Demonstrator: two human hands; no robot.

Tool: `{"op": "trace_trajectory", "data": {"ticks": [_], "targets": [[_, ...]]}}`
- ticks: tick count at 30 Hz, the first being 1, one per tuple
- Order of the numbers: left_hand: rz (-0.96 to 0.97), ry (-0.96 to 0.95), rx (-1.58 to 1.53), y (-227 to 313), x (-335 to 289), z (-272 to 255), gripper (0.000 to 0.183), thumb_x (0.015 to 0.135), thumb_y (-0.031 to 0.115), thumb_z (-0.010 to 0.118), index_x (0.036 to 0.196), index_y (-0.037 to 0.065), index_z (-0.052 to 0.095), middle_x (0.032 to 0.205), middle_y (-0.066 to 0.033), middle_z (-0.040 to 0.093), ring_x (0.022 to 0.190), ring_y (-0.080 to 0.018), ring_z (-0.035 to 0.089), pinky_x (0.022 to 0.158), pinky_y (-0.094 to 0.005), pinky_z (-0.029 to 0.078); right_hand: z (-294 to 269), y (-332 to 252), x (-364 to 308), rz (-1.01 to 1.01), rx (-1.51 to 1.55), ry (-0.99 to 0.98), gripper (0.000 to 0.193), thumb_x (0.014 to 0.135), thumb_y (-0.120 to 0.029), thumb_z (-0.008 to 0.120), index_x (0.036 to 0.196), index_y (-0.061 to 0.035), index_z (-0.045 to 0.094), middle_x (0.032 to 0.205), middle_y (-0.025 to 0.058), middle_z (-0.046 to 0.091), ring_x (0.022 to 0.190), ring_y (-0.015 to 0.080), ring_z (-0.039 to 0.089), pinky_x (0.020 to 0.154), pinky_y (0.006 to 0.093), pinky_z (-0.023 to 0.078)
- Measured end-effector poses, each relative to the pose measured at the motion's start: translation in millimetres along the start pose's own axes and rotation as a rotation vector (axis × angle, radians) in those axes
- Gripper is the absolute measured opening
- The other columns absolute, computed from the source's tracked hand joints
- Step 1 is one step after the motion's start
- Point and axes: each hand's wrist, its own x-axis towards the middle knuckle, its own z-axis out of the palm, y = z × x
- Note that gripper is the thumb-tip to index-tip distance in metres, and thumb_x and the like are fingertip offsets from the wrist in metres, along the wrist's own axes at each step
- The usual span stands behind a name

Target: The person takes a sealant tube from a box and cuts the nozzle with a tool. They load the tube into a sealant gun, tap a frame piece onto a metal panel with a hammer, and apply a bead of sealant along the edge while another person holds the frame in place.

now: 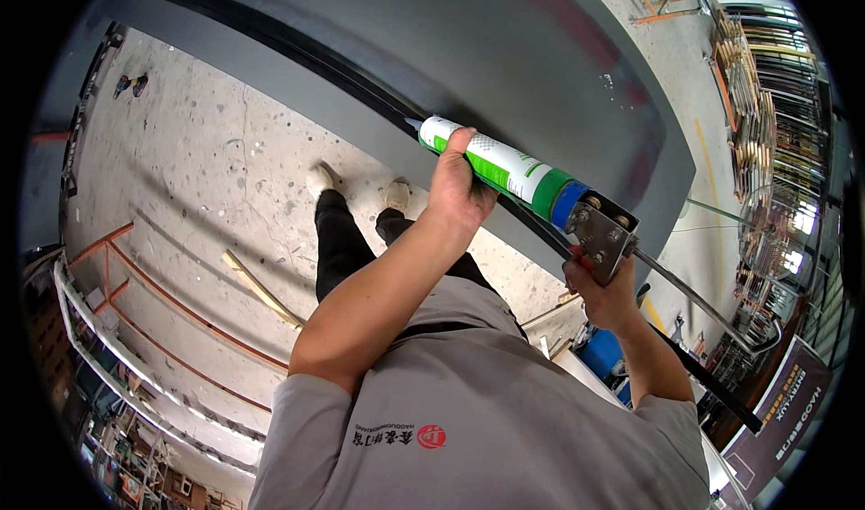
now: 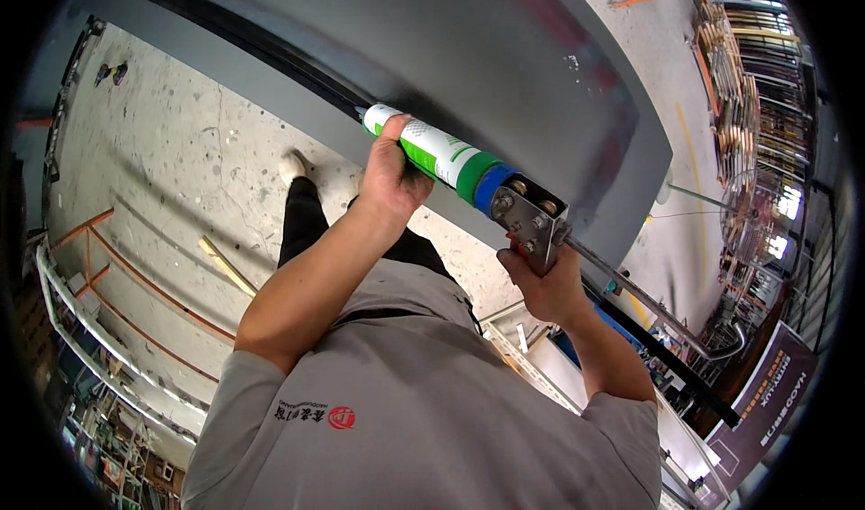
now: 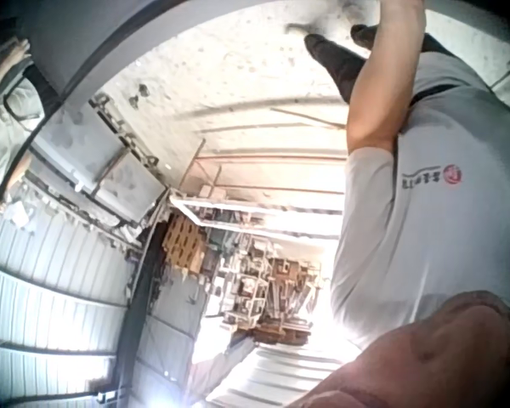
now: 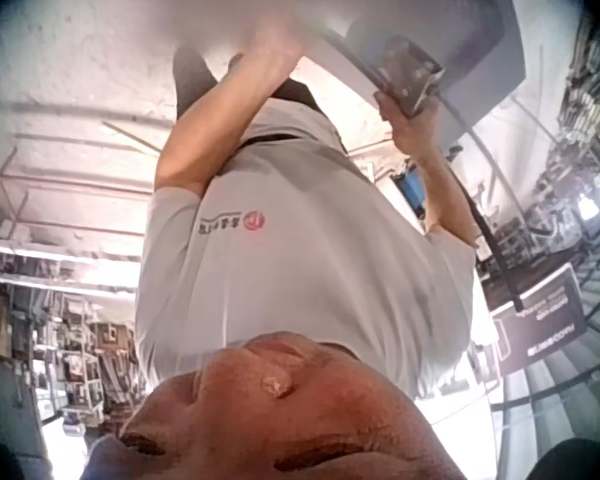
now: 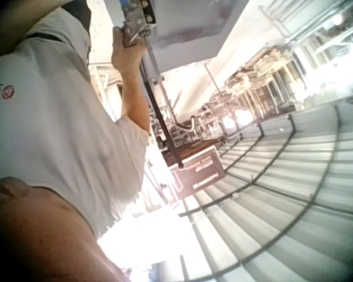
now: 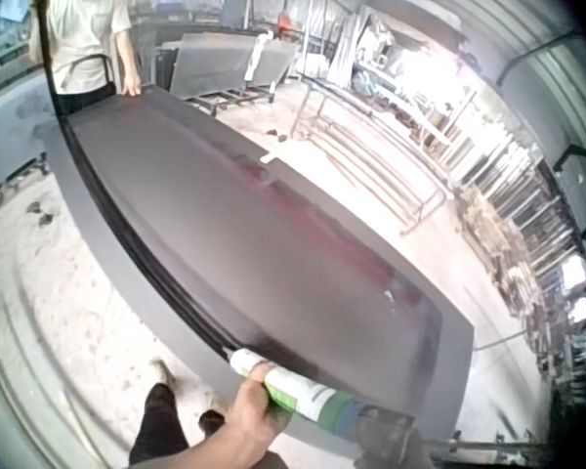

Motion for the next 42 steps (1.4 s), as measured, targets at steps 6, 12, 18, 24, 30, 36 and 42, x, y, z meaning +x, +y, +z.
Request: {"op": "trace_trajectory", "data": {"ticks": [6, 12, 18, 24, 30, 36, 42], "targets": [[-0.028, 0.008, 0.01, -41, -1, -11, 0.03, 0.092, 0.022, 0.066, 0.113, 0.007, 0.051, 0.102, -0.0102, 0.06, 0.097, -0.03, 0.063, 0.098, -0.0501, 0.052, -23, 27, -20, 0.045, 0.042, 0.03, 0.018, 0.088, -0.007, 0.072, 0.101, -0.0008, 0.061, 0.08, 0.0017, 0.061, 0.065, 0.0075, 0.055, 0.057, 0.0245, 0.046], [-0.036, 0.014, 0.039, -70, -4, -23, 0.029, 0.092, 0.023, 0.066, 0.111, 0.007, 0.051, 0.103, -0.0094, 0.061, 0.097, -0.0289, 0.063, 0.097, -0.0486, 0.052, -40, 48, -38, 0.1, 0.064, 0.072, 0.017, 0.088, -0.007, 0.073, 0.1, -0.0009, 0.061, 0.079, 0.0015, 0.061, 0.063, 0.0076, 0.055, 0.055, 0.0238, 0.046], [-0.021, 0.006, 0.039, -99, -6, -31, 0.027, 0.092, 0.022, 0.066, 0.109, 0.006, 0.052, 0.102, -0.0095, 0.062, 0.097, -0.0287, 0.064, 0.096, -0.0485, 0.053, -57, 77, -50, 0.029, 0.056, 0.11, 0.02, 0.088, -0.009, 0.075, 0.1, -0.0006, 0.062, 0.08, 0.0023, 0.062, 0.064, 0.0075, 0.056, 0.055, 0.0241, 0.046], [-0.024, -0.027, -0.012, -135, 2, -45, 0.026, 0.093, 0.022, 0.064, 0.109, 0.005, 0.052, 0.1, -0.0104, 0.062, 0.096, -0.0294, 0.064, 0.097, -0.0489, 0.053, -84, 97, -64, 0.111, 0.005, 0.098, 0.021, 0.087, -0.01, 0.076, 0.099, -0.0001, 0.062, 0.08, 0.0018, 0.063, 0.066, 0.0074, 0.056, 0.058, 0.0236, 0.047], [-0.028, -0.032, -0.013, -174, 9, -61, 0.027, 0.094, 0.024, 0.062, 0.11, 0.005, 0.051, 0.101, -0.0117, 0.061, 0.097, -0.0321, 0.063, 0.098, -0.0524, 0.051, -109, 128, -79, -0.012, -0.075, 0.101, 0.013, 0.088, -0.007, 0.072, 0.094, -0.0007, 0.061, 0.07, 0.0013, 0.059, 0.056, 0.007, 0.052, 0.05, 0.0237, 0.041], [-0.062, -0.028, 0.01, -215, 6, -77, 0.029, 0.095, 0.025, 0.062, 0.113, 0.004, 0.051, 0.104, -0.0121, 0.061, 0.1, -0.0321, 0.062, 0.1, -0.0531, 0.05, -129, 147, -105, 0.035, -0.055, 0.129, 0.012, 0.089, -0.007, 0.071, 0.091, -0.0013, 0.061, 0.064, -0.001, 0.057, 0.053, 0.0051, 0.048, 0.047, 0.0237, 0.038], [-0.123, -0.008, 0.01, -253, 2, -92, 0.03, 0.094, 0.024, 0.062, 0.115, 0.004, 0.051, 0.106, -0.0118, 0.062, 0.102, -0.0313, 0.063, 0.101, -0.0523, 0.05, -154, 174, -132, 0.083, -0.115, 0.168, 0.016, 0.088, -0.01, 0.074, 0.087, -0.0015, 0.061, 0.069, -0.0032, 0.057, 0.063, 0.0042, 0.049, 0.056, 0.0232, 0.04]]}}
